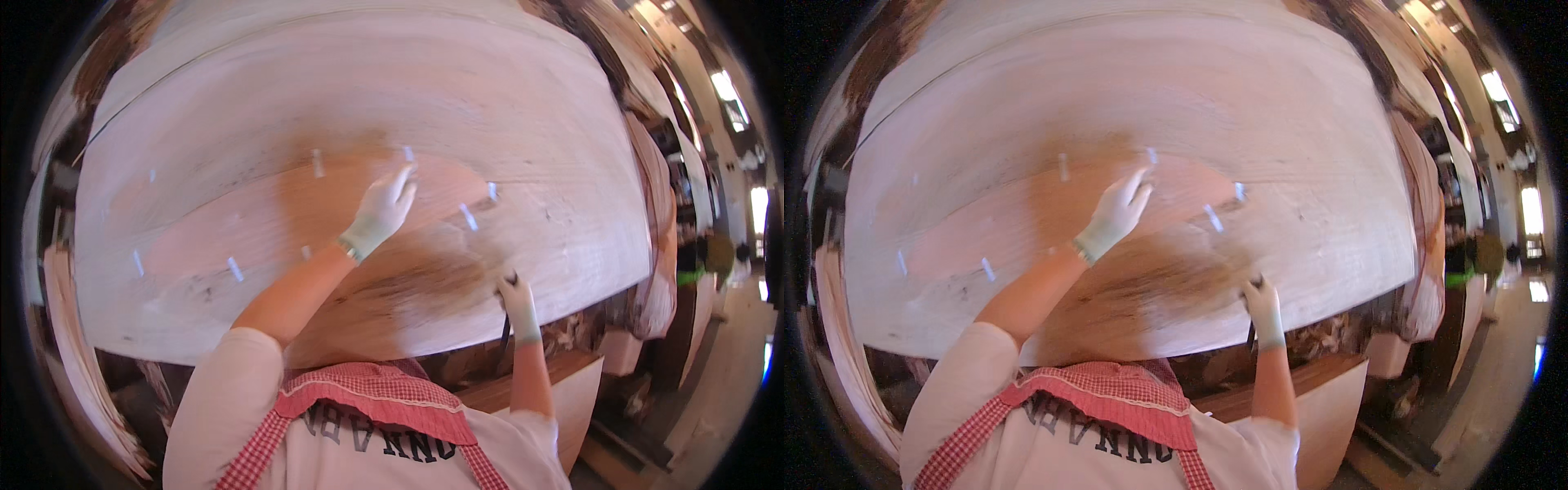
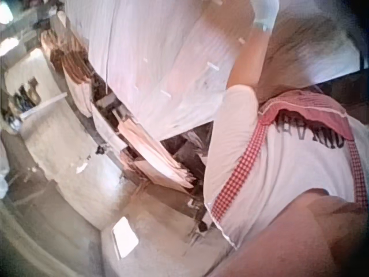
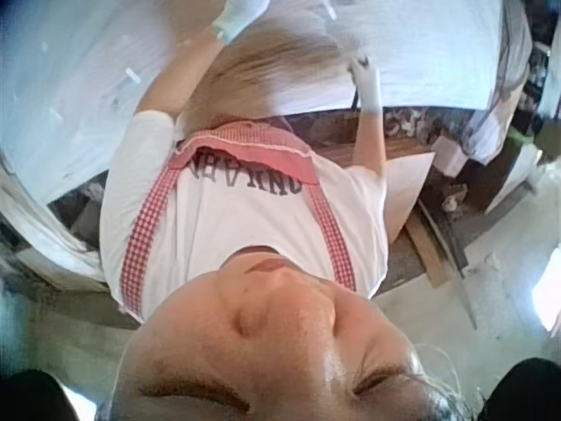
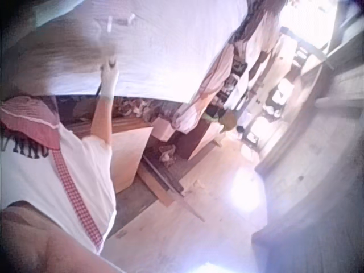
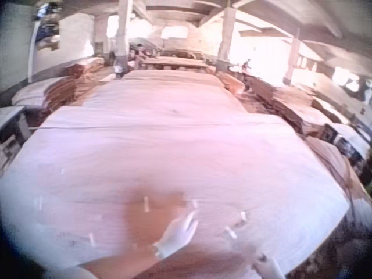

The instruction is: The person picks up thin wood veneers, applies them to gaps in larger plywood sheets, and trims the excess using a handheld blade.

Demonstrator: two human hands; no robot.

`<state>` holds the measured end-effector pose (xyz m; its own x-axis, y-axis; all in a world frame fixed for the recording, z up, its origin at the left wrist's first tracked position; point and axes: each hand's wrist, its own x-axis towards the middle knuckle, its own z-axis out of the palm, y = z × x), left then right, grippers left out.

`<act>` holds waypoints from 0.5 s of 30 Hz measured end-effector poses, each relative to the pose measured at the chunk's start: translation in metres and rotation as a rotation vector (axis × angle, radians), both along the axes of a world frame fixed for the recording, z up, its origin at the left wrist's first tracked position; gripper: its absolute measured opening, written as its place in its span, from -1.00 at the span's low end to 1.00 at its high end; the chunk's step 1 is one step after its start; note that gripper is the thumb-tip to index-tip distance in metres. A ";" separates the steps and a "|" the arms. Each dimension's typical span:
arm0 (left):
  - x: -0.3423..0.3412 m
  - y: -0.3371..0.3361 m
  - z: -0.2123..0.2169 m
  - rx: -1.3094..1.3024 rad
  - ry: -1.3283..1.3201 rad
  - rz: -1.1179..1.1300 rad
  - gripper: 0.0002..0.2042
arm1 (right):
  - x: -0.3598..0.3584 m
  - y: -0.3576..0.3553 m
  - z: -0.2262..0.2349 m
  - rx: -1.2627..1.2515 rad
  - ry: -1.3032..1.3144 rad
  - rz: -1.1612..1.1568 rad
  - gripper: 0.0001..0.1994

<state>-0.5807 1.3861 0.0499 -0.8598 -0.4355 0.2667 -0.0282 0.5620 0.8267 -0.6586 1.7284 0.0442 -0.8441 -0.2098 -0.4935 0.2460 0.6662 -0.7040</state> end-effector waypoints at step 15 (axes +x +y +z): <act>0.646 0.034 0.001 0.062 -0.128 0.840 -0.75 | 0.419 -0.309 0.060 -0.288 -0.153 0.874 -0.77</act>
<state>0.0650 1.4199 0.0507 -0.2670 -0.9529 0.1440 -0.5110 0.2666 0.8172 -0.2395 1.4195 0.1041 -0.2586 -0.8717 -0.4163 -0.1565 0.4631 -0.8724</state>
